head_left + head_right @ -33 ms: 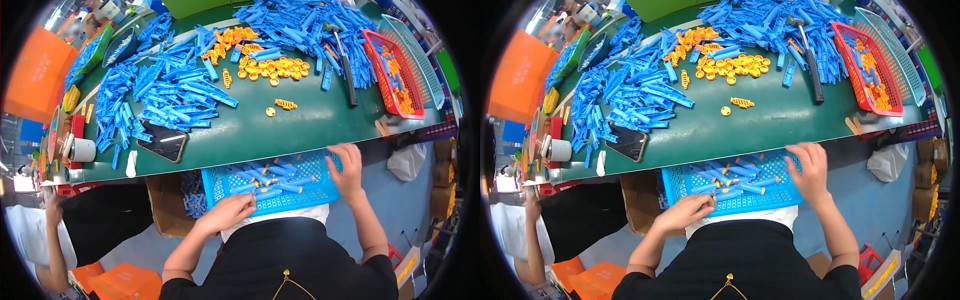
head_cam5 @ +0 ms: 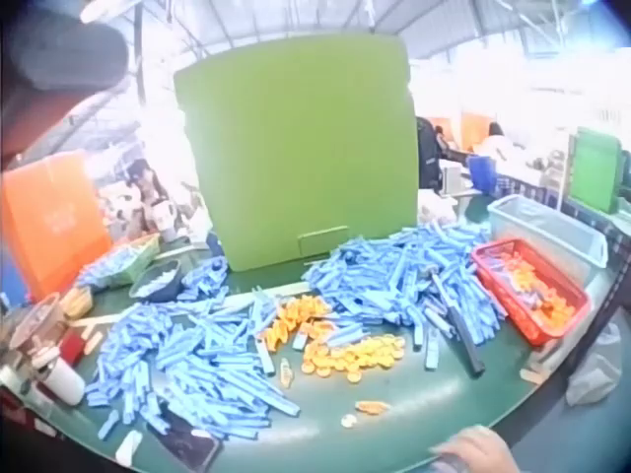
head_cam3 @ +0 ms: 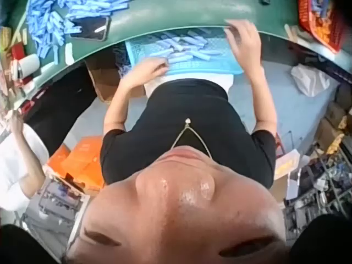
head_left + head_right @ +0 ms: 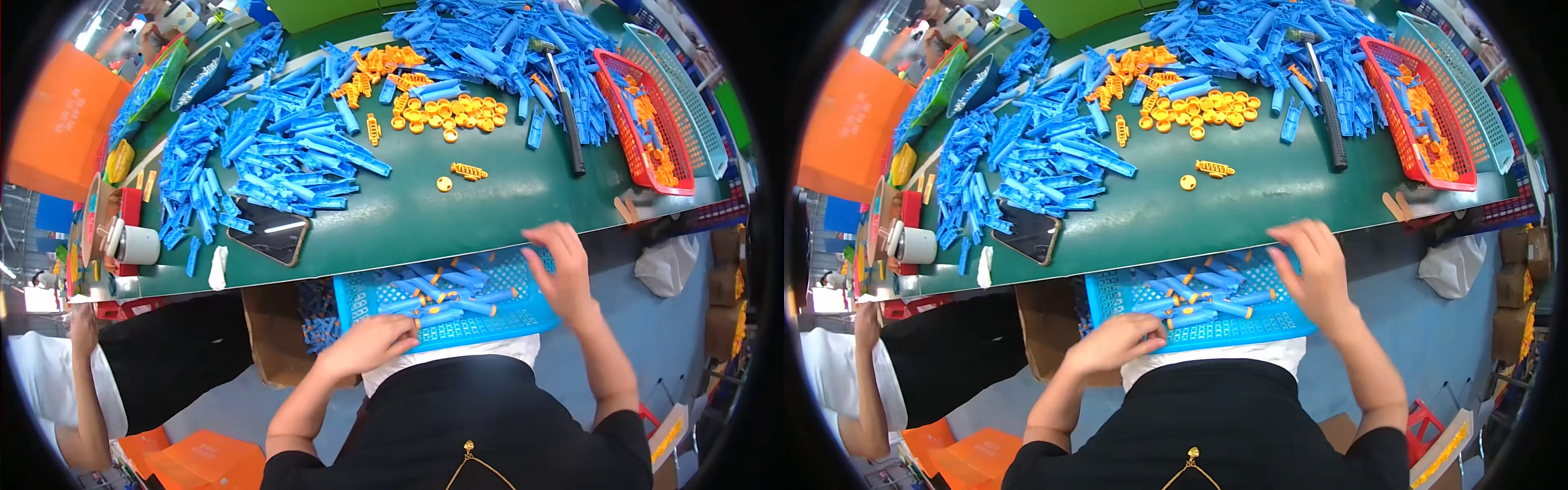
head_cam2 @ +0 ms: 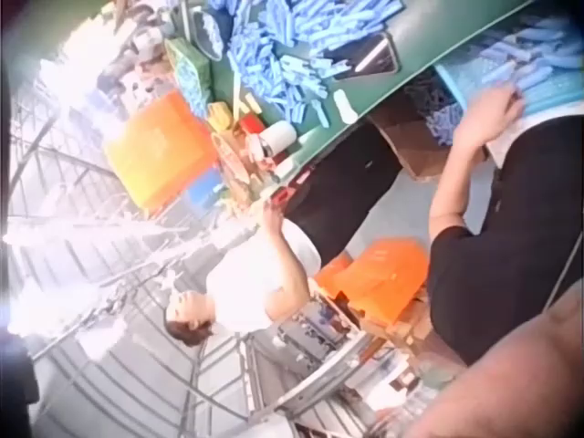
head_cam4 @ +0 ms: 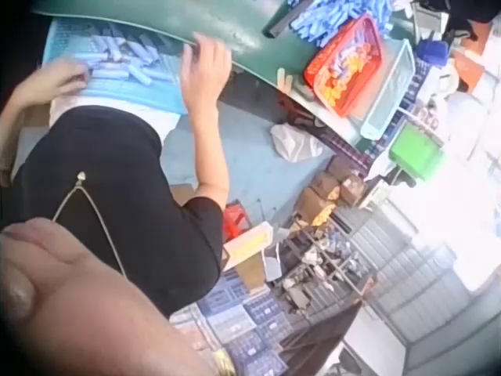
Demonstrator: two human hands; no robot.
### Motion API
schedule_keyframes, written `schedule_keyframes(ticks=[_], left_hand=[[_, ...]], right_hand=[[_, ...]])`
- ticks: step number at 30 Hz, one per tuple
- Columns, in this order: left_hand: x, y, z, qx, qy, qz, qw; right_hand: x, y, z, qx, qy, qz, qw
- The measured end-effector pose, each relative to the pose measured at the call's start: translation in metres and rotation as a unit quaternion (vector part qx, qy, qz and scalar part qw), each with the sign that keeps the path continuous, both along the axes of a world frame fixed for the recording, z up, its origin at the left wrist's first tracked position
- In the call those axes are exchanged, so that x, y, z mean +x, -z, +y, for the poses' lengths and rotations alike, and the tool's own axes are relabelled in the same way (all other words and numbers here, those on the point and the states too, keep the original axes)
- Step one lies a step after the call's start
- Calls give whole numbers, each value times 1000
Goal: Assembling small blue plastic tubes with yellow cap components at a factory workbench.
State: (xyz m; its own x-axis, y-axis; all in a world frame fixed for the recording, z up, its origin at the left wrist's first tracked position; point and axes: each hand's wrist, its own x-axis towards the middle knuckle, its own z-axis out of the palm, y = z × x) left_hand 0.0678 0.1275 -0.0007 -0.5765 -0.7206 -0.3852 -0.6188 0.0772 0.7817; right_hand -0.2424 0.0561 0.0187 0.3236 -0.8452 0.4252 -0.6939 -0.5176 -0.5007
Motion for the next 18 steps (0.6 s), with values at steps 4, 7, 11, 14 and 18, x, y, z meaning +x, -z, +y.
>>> schedule_keyframes(ticks=[4,7,11,14,18], left_hand=[[5,-46,-68,-343,-56,-36,937],[1,-49,-125,-568,-99,-194,794],[11,-32,-161,-614,-58,-243,749],[15,-30,-162,-619,-31,-212,755],[9,-35,-124,-584,-35,-119,803]], right_hand=[[86,-37,-88,93,-127,7,987],[161,-17,-168,48,-59,38,996],[194,-7,-197,46,-44,123,990],[178,-10,-199,62,-58,126,988],[111,-25,-160,334,-178,-169,910]])
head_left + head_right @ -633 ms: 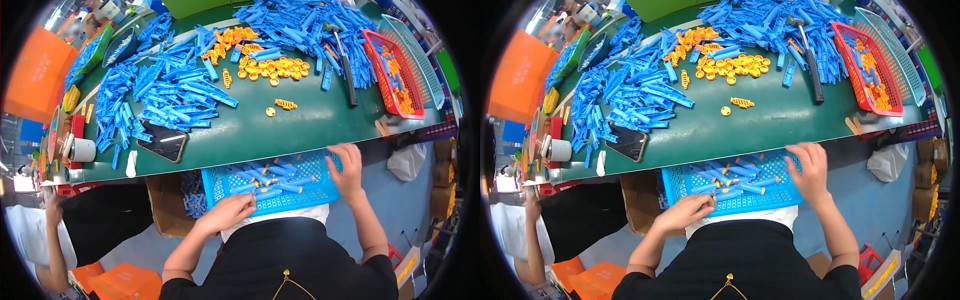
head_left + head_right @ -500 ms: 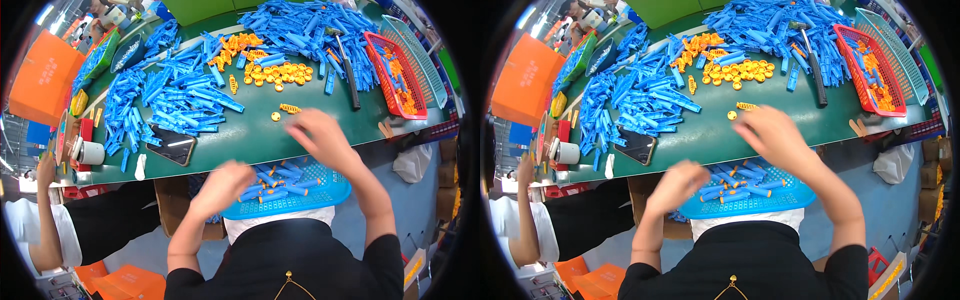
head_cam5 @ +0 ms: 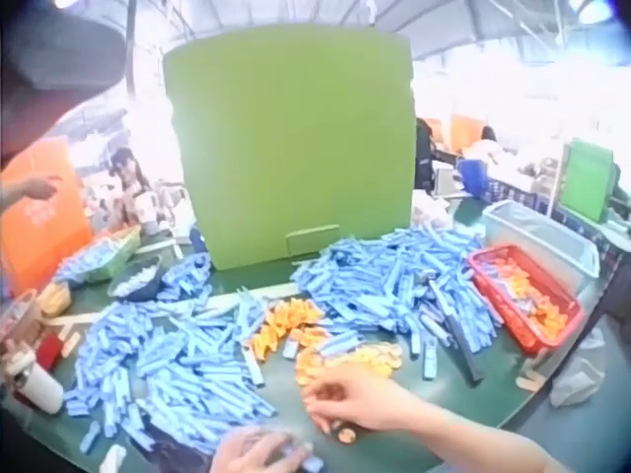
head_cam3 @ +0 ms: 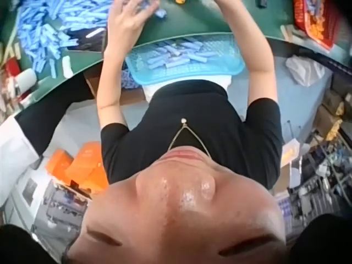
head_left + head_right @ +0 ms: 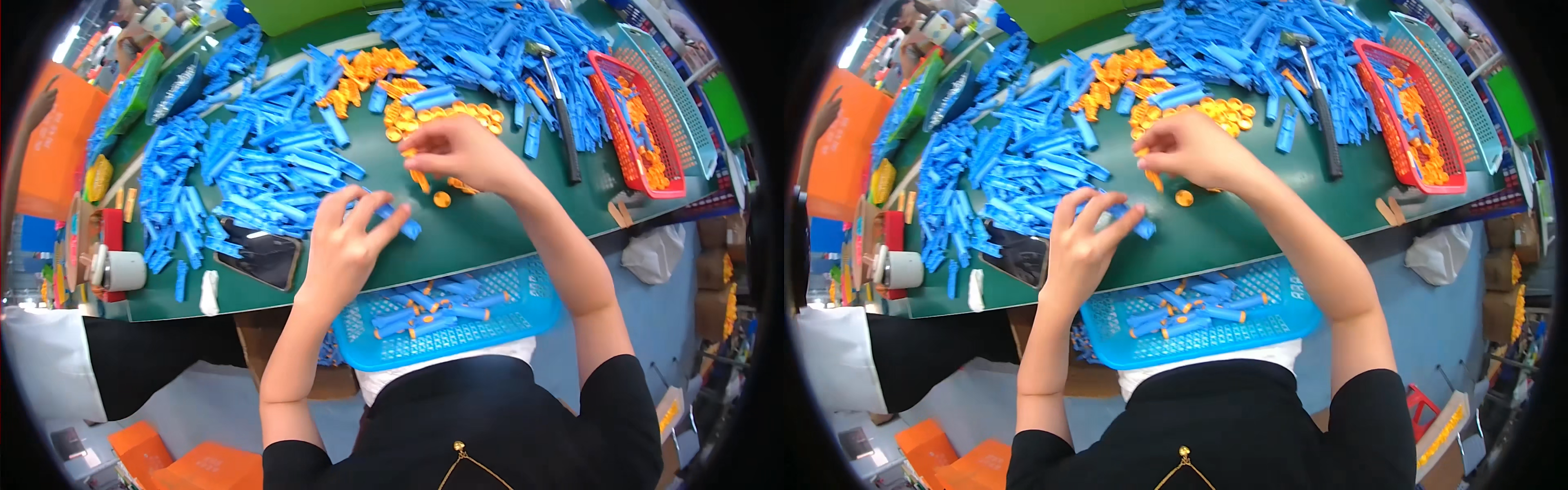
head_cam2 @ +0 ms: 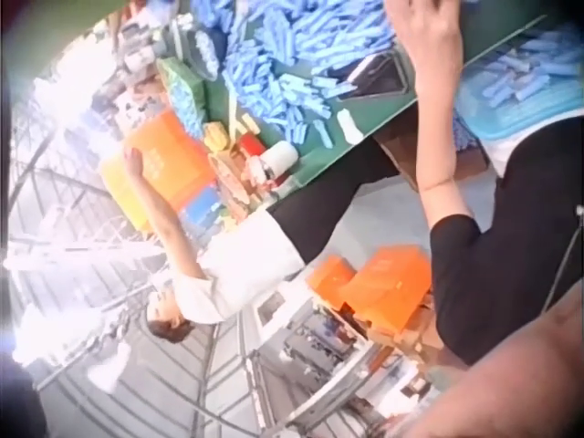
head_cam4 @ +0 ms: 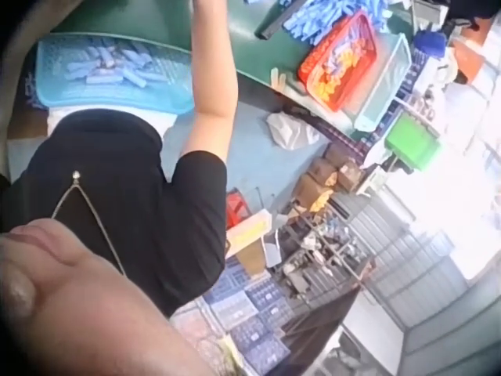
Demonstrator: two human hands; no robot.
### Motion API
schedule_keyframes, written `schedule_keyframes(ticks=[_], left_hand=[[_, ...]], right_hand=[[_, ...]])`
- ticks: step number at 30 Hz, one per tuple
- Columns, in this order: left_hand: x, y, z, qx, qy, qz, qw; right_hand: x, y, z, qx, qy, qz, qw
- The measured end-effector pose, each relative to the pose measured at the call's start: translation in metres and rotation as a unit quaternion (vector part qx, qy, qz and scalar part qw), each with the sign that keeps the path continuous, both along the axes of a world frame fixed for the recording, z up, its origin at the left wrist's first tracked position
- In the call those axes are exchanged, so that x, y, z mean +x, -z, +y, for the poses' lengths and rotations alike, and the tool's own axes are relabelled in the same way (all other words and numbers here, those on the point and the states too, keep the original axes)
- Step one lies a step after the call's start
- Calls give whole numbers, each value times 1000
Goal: Assembling small blue plastic tubes with yellow cap components at a factory workbench.
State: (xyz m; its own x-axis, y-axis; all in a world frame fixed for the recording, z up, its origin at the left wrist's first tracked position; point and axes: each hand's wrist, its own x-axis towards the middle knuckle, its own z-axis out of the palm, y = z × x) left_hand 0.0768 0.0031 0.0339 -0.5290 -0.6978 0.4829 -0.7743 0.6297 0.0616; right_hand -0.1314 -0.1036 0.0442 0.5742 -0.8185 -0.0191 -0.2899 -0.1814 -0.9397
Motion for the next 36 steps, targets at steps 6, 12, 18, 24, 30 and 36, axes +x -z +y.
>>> schedule_keyframes(ticks=[6,12,18,24,30,36], left_hand=[[-16,30,30,147,22,99,984],[-13,13,43,196,-53,166,965],[-18,28,35,207,-46,210,954],[-19,30,32,220,-43,242,944],[-21,31,30,206,-48,244,946],[-21,31,31,199,-50,244,948]], right_hand=[[-46,42,97,-183,151,17,971],[-40,29,100,-146,169,61,973],[-38,37,93,-284,63,87,953],[6,21,83,-322,-17,103,941],[12,27,80,-355,-23,138,924],[14,29,83,-358,0,139,923]])
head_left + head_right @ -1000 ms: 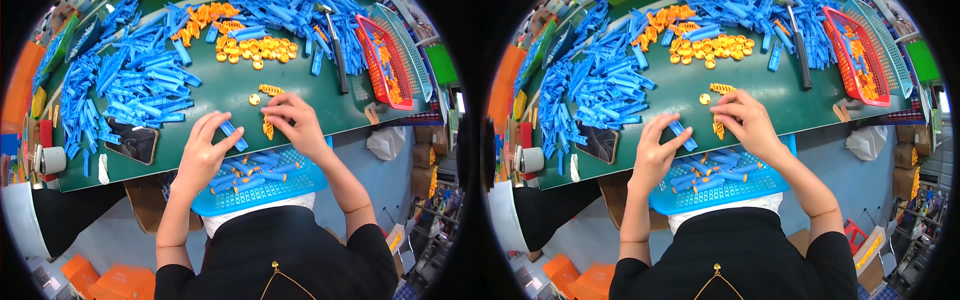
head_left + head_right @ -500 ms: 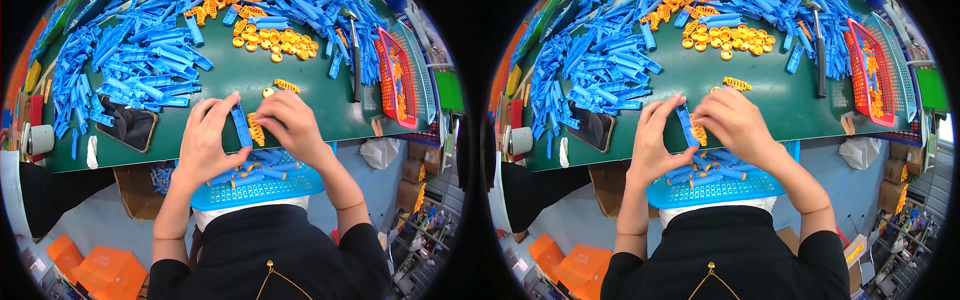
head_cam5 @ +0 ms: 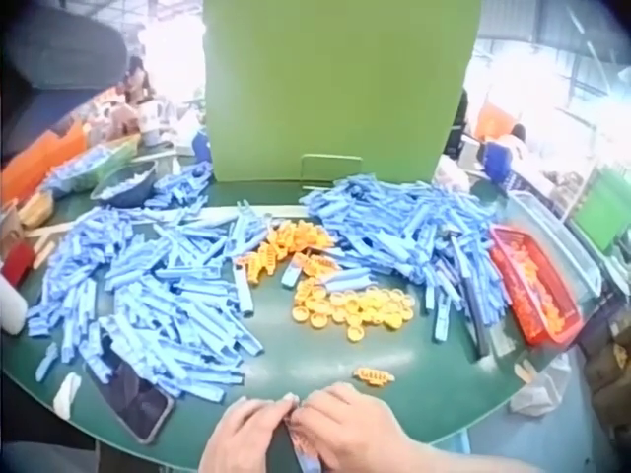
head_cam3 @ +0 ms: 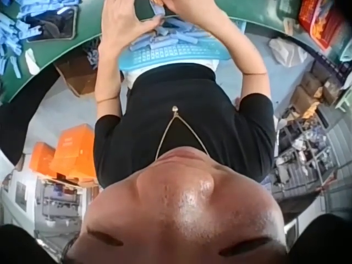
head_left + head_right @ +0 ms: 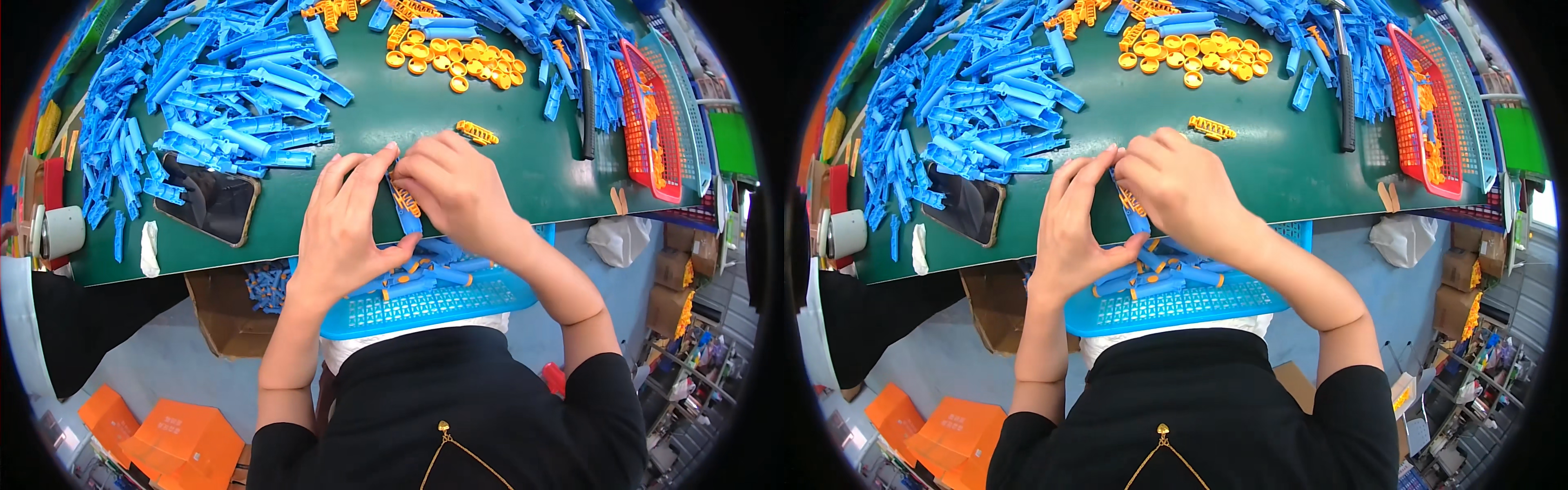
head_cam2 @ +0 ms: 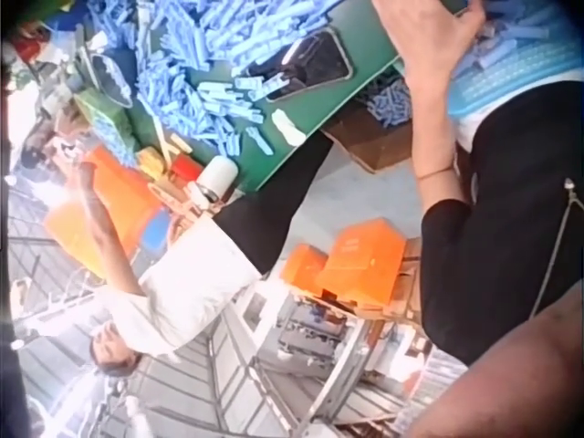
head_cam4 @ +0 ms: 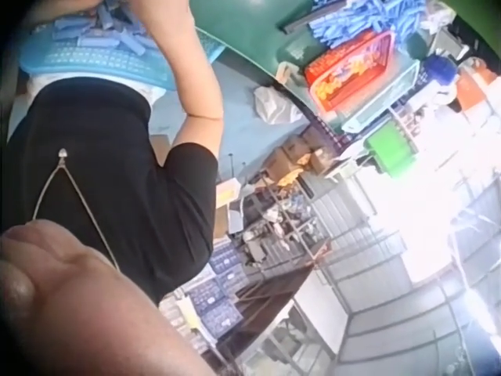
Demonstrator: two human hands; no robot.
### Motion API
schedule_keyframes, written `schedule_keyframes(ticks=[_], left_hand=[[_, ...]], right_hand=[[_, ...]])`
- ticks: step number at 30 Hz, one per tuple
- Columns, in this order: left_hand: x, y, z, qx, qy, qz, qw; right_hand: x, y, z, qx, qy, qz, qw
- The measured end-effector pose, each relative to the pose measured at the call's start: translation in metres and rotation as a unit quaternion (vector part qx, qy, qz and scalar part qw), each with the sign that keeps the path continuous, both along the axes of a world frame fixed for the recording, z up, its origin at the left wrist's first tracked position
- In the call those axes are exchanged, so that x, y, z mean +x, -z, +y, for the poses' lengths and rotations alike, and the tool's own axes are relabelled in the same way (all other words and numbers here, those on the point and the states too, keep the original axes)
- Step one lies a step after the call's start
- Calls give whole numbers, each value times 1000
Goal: Assembling small blue plastic tubes with yellow cap components at a factory workbench.
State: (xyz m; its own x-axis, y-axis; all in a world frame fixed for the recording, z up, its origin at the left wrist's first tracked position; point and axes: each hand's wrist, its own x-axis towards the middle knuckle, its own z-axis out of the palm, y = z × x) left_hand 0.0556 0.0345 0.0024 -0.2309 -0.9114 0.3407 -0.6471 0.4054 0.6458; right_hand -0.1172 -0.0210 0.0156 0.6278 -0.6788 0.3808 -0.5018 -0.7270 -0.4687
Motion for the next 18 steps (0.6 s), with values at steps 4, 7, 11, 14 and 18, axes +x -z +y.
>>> schedule_keyframes(ticks=[4,7,11,14,18], left_hand=[[2,2,1,0,1,-10,1000],[2,3,0,6,7,-2,1000],[2,3,1,12,2,1,1000],[1,2,0,8,3,-4,1000],[2,6,-1,-5,16,-6,1000]], right_hand=[[-2,-7,-5,61,-21,19,998],[-10,2,-2,83,-30,-47,995],[-15,-7,31,101,17,-46,994],[-15,4,34,75,35,-74,994],[-14,5,35,47,27,-71,996]])
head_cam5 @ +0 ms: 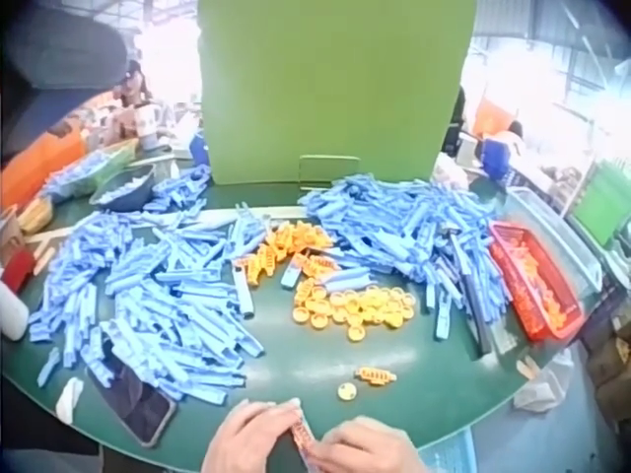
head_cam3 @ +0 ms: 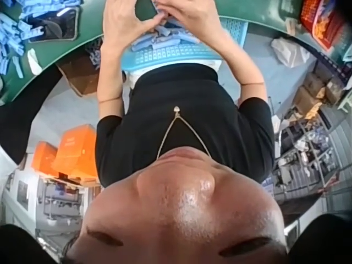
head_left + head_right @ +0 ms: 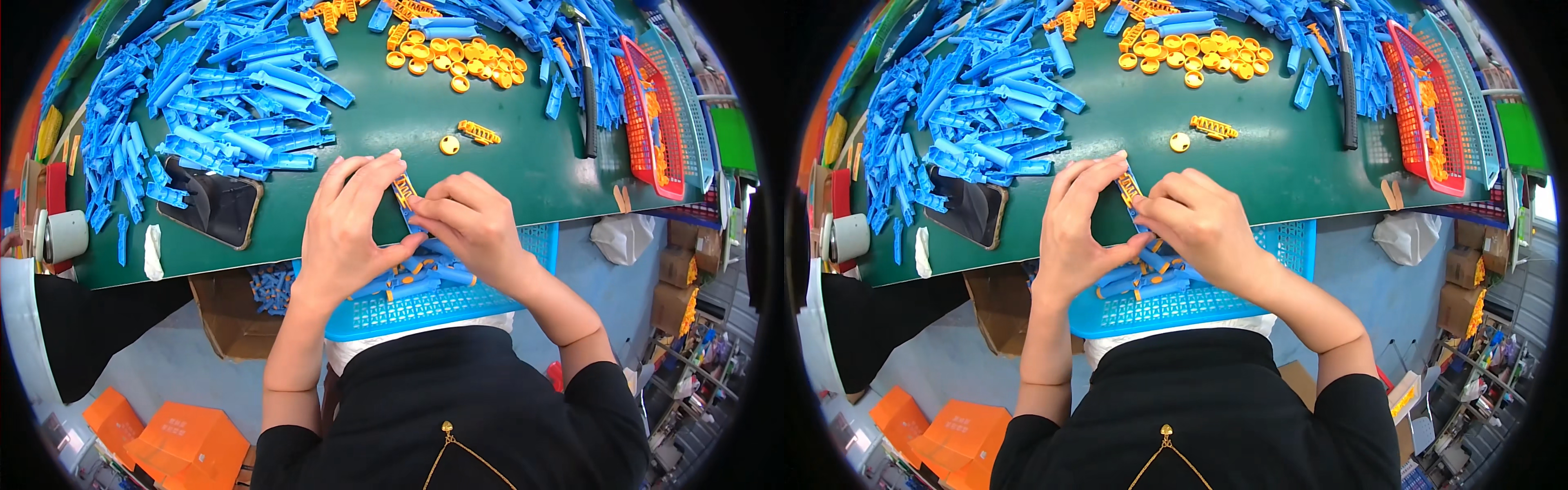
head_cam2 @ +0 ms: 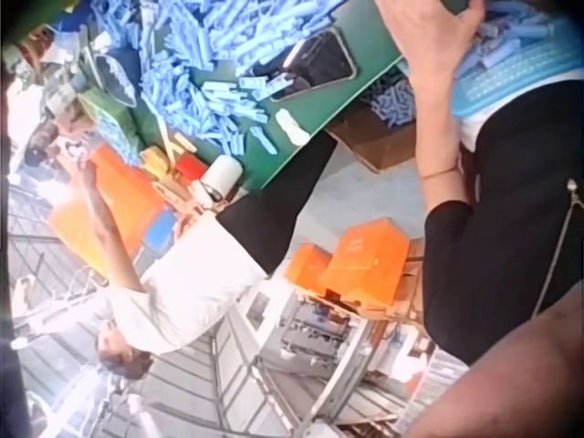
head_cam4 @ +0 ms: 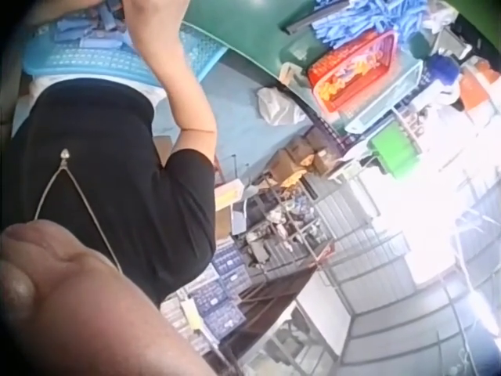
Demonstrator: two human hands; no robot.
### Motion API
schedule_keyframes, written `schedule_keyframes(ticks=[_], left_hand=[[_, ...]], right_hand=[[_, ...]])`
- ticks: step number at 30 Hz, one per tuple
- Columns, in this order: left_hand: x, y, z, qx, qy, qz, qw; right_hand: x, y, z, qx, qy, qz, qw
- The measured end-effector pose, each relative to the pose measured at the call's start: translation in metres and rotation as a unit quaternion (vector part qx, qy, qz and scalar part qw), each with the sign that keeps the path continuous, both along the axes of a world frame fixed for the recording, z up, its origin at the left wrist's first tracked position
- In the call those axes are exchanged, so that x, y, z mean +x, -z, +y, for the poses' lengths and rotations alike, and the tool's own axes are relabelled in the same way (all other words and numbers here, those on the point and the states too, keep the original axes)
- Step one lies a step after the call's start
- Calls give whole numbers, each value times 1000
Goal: Assembling small blue plastic tubes with yellow cap components at a factory workbench.
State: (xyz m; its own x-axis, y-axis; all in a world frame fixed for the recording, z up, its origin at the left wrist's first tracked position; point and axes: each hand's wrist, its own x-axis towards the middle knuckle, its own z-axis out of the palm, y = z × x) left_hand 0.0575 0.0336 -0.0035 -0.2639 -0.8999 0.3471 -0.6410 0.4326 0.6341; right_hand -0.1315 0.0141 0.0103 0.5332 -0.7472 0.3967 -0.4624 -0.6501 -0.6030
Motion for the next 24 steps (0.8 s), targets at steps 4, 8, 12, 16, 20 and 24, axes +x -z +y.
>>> schedule_keyframes(ticks=[4,8,12,16,20,24], left_hand=[[1,0,1,0,-6,-9,1000],[0,-1,0,-7,-4,-2,1000],[-4,-2,1,-7,-21,1,1000],[-2,-2,2,-3,-18,2,1000],[-2,-2,2,-2,-16,5,1000],[-1,0,2,-5,-14,11,1000]], right_hand=[[-3,2,0,-16,3,9,1000],[2,6,-2,-24,41,-31,998],[2,5,0,-49,31,-21,998],[1,-6,0,-25,-1,15,1000],[-5,-6,-15,25,11,-24,999],[6,-7,-30,38,-24,-25,999]])
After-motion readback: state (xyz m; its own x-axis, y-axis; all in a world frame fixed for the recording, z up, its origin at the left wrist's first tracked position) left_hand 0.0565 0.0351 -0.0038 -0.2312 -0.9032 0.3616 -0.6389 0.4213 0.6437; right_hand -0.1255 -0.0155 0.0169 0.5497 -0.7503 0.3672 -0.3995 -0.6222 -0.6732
